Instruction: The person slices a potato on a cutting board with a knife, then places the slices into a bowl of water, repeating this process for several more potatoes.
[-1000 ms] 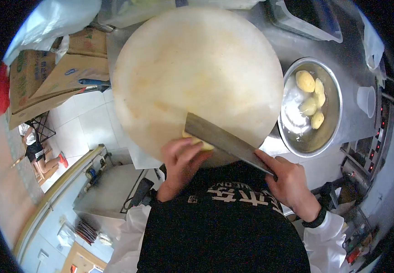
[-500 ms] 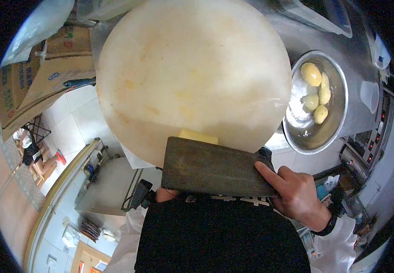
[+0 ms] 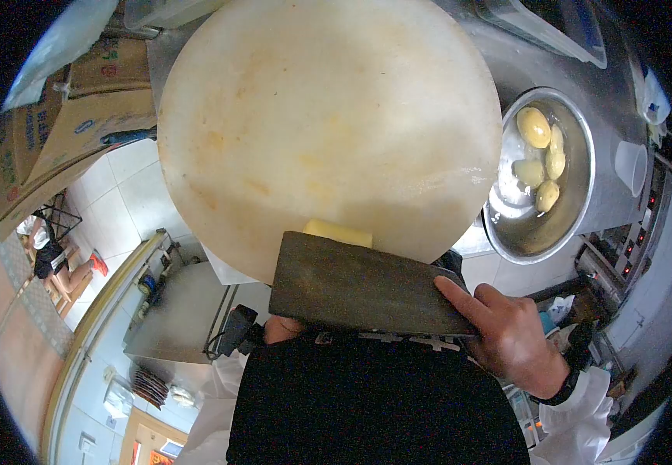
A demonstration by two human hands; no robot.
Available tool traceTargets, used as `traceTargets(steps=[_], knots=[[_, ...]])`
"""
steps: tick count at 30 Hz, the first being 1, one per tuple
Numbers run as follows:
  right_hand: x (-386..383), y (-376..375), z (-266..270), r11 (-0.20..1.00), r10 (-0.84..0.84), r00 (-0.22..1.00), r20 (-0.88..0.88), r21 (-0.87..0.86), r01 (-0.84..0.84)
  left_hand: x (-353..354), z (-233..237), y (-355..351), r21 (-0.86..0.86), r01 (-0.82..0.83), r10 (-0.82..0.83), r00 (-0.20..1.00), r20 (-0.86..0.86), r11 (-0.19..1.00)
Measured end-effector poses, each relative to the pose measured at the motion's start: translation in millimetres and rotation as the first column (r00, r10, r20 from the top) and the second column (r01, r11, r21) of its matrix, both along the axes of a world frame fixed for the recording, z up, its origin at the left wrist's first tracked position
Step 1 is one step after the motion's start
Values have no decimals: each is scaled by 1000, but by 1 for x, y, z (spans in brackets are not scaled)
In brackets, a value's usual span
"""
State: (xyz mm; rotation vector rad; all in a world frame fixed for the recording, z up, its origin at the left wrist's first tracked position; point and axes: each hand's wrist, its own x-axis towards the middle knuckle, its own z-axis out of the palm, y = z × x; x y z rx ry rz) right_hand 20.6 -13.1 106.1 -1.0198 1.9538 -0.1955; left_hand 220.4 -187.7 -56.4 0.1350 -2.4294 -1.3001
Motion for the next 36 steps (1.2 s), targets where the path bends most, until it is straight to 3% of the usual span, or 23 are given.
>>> traceTargets(steps=[5, 7, 11, 13, 14, 16, 20, 22, 26, 29, 30, 31, 32, 34, 36], knots=[[0, -11, -21, 1000, -1, 1000, 18, -10, 2, 1, -2, 4, 115, -55, 49, 997, 54, 992], [-1, -13, -25, 999, -2, 1000, 25, -35, 3, -15, 13, -8, -62, -37, 34, 998, -53, 997], [-1, -7, -16, 1000, 21, 999, 39, -2, -21, -6, 4, 0, -97, -55, 49, 997, -67, 994], [-2, -3, -4, 999, 35, 998, 54, 6, -35, 12, -13, 14, 332, -91, 20, 977, 212, 939], [-3, -2, 4, 998, 42, 998, 55, 35, -44, 13, -14, 13, 334, -92, 20, 977, 213, 938], [-3, -2, 8, 997, 50, 997, 53, 64, -54, -2, 1, -2, 52, 11, -10, 1000, -11, 999], [2, -11, -7, 999, -2, 999, 50, 37, 0, 10, -14, 11, 220, -45, 14, 990, 138, 975], [5, -13, -17, 1000, -28, 998, 50, 9, 28, -12, 11, -7, -72, -49, 46, 998, -43, 996], [3, -10, -23, 1000, -22, 997, 68, -4, 23, -15, 8, -5, -129, -87, 77, 994, -84, 988], [3, -6, -7, 1000, -15, 998, 69, 1, 15, 2, -3, 7, -30, -76, 76, 997, -8, 997], [2, -6, 1, 1000, -7, 998, 66, 12, 6, 19, -21, 22, 274, -134, 88, 981, 173, 952], [3, -6, 5, 1000, -6, 998, 67, 13, 6, 23, -26, 26, 536, -231, 41, 938, 343, 812], [3, -8, 8, 999, -9, 998, 58, 47, 7, 26, -30, 28, 537, -231, 41, 939, 342, 812], [5, -11, 7, 997, -10, 999, 45, 81, 7, 12, -22, 17, 108, -69, 58, 994, 95, 992], [7, -15, -7, 999, -40, 998, 45, 38, 38, -10, 6, 0, 14, -76, 75, 996, 43, 997]])
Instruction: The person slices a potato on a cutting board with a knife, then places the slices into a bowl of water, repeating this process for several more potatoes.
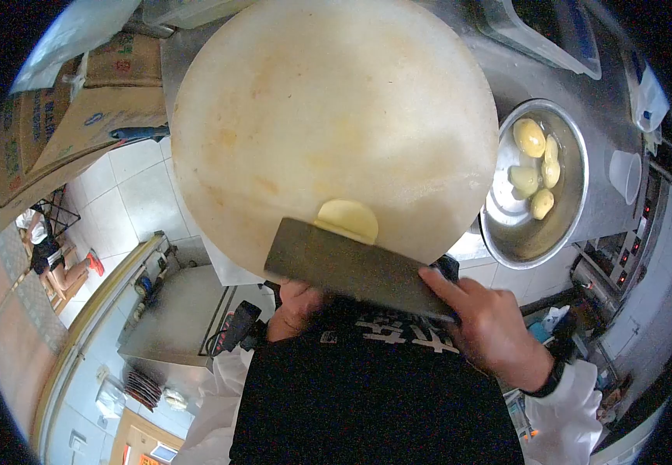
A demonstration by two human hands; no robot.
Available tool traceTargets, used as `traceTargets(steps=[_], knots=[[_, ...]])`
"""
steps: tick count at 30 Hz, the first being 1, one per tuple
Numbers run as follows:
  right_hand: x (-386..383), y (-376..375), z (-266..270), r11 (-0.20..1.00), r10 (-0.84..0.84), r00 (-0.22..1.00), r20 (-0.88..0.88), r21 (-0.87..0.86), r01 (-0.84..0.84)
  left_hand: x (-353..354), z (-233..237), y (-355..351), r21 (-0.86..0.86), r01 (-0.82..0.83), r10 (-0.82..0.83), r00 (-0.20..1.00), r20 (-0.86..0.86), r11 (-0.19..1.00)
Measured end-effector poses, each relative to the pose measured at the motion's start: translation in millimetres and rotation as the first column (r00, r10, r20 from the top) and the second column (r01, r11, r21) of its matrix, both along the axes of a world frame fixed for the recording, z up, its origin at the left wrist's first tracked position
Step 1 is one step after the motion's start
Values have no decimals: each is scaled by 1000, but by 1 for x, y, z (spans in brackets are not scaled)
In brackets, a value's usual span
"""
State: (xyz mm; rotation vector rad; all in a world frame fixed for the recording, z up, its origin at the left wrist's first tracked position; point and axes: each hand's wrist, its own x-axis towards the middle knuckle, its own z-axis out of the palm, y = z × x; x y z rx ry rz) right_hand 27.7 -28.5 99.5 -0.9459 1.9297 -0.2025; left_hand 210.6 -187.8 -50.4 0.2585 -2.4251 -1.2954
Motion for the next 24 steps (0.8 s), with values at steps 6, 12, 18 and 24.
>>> traceTargets(steps=[6, 12, 18, 24], knots=[[0, 6, -13, 999, 10, 1000, 2, -52, -10, 4, -6, 0, -11, 6, -7, 996, -89, 1000], [2, 1, 18, 999, 17, 1000, 13, 30, -18, 17, -25, 13, 50, 26, -24, 999, -31, 998], [10, 0, -19, 998, -19, 999, -29, -65, 18, -7, 4, -6, -120, -17, 2, 992, -125, 993], [7, 2, 11, 999, -7, 1000, 19, -45, 8, 11, -19, 10, 39, 10, -9, 999, -33, 999]])
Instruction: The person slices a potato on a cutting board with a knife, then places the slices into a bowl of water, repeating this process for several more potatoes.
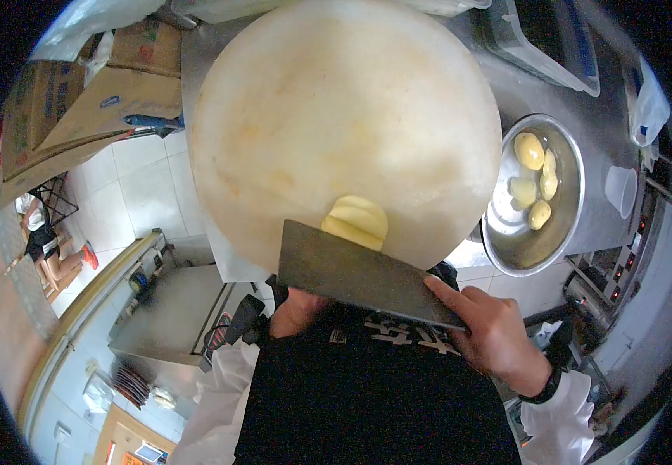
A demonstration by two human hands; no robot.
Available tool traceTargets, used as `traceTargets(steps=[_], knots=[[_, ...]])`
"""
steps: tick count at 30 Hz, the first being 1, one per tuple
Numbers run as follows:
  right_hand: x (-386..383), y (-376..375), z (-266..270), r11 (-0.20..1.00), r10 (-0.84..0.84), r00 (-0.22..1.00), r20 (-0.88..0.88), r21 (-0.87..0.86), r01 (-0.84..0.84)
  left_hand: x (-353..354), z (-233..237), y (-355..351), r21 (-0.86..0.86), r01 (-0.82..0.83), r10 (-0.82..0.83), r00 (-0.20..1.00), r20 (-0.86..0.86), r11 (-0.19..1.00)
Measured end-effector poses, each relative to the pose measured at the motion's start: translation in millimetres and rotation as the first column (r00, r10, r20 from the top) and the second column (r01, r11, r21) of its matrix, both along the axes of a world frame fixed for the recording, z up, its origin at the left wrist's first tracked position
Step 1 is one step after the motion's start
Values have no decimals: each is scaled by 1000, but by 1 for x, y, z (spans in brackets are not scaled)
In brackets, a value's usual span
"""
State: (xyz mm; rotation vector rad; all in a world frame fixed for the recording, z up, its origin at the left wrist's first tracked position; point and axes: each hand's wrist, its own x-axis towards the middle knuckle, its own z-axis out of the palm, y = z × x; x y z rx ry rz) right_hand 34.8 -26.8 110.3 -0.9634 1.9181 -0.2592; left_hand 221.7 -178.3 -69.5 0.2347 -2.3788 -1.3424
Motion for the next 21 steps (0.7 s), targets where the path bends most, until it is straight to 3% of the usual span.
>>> traceTargets(steps=[1, 2, 4, 7, 11, 14, 16, 17, 19, 21], knots=[[2, -1, 3, 1000, 3, 1000, -1, 3, -3, 4, -6, 5, 173, 24, -47, 990, 130, 985], [3, -3, 6, 1000, 7, 1000, -16, 30, -6, 9, -11, 7, 173, 23, -45, 991, 127, 985], [7, -8, 3, 998, 15, 999, -36, 56, -13, -8, 11, -9, 1, -25, 25, 996, -81, 1000], [14, -8, -23, 999, -30, 995, -92, -35, 26, -17, 23, -14, -116, -16, 5, 995, -99, 993], [12, -3, -33, 992, -55, 994, -94, -115, 44, -23, 29, -16, -141, -76, 50, 982, -180, 987], [10, -5, -13, 995, -58, 997, -52, -88, 53, -14, 23, -14, -154, -41, 23, 993, -119, 987], [11, -9, 2, 998, -48, 998, -28, -46, 46, -5, 12, -9, 57, 23, -22, 1000, -18, 998], [12, -11, 6, 1000, -30, 999, -35, -4, 30, -1, 8, -8, 58, 22, -21, 1000, -18, 998], [14, -14, 4, 999, -11, 999, -42, 37, 12, -6, 15, -14, -121, 21, -33, 994, -100, 992], [18, -18, -13, 997, -45, 995, -84, -62, 40, -15, 26, -16, -131, -10, -4, 994, -110, 991]])
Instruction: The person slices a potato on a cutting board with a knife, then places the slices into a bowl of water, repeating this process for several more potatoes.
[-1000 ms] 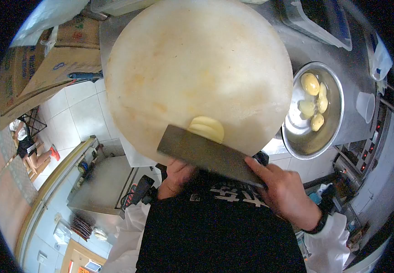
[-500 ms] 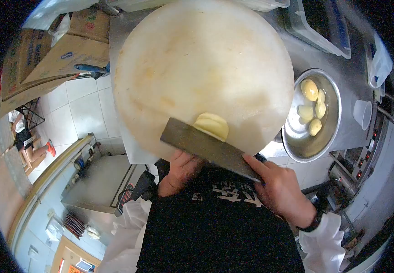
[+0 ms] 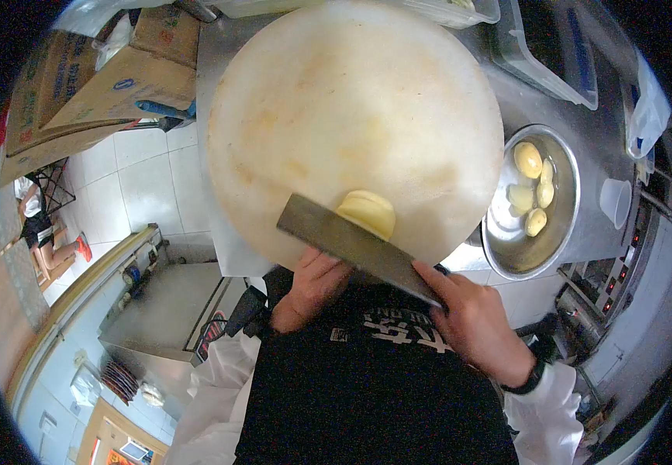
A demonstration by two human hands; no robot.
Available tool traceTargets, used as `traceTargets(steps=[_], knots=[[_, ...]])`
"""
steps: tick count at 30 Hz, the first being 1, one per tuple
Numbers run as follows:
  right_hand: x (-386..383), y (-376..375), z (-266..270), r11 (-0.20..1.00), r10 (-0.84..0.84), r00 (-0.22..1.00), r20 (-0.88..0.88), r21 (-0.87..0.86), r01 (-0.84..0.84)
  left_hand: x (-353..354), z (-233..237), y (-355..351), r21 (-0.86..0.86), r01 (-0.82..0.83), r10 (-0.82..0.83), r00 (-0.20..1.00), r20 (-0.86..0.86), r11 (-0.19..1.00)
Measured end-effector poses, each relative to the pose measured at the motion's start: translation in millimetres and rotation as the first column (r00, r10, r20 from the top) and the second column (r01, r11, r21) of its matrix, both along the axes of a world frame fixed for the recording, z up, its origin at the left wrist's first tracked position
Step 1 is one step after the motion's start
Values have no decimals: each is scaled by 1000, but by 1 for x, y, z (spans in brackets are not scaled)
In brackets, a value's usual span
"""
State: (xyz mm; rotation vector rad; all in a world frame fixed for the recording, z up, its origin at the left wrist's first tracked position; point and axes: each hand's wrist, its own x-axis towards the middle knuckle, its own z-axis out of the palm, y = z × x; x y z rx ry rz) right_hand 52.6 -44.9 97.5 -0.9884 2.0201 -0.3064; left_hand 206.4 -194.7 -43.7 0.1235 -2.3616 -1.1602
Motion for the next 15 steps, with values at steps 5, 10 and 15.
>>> traceTargets(steps=[5, 10, 15], knots=[[0, 6, -17, 999, -20, 1000, 5, -36, 20, -6, 9, -3, -40, -4, 4, 1000, 8, 999], [-1, 0, 16, 998, 11, 999, 38, 54, -13, 10, -13, 5, 68, 37, -42, 997, 69, 997], [5, -6, -2, 1000, -7, 1000, -8, 16, 7, 1, 2, -3, -26, 25, -25, 999, 25, 999]])
